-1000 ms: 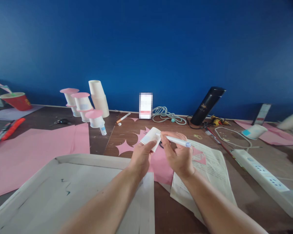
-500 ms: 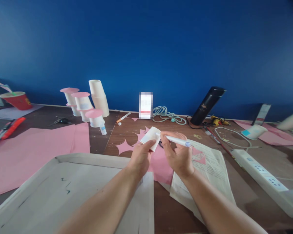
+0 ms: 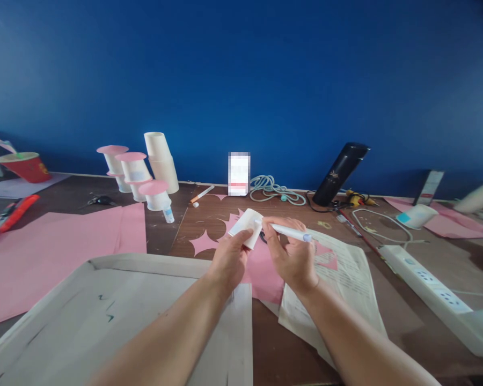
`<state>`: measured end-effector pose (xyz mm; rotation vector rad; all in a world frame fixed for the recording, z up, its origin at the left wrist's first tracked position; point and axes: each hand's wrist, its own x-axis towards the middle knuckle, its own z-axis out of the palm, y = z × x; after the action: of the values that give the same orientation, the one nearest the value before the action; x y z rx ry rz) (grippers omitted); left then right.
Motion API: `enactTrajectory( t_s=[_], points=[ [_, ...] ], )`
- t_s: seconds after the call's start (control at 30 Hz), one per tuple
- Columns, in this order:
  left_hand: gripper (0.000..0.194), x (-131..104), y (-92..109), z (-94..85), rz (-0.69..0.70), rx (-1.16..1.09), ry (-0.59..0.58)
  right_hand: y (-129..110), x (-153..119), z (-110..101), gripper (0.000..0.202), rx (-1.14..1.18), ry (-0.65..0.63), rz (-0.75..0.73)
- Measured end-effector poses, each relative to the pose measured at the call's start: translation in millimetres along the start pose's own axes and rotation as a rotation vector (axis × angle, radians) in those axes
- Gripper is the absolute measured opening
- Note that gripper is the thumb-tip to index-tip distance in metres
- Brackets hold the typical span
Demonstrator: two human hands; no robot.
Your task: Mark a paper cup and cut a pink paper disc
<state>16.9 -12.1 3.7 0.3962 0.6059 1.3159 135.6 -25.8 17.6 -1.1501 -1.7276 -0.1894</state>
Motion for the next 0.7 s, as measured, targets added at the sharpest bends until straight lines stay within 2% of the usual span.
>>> enactTrajectory(
  t_s=[0.7],
  points=[
    [0.033, 3.9, 1.8, -3.4, -0.045, -0.115, 0.043, 0.8, -0.8, -0.5, 0.012, -0.008, -0.005, 0.007]
  ],
)
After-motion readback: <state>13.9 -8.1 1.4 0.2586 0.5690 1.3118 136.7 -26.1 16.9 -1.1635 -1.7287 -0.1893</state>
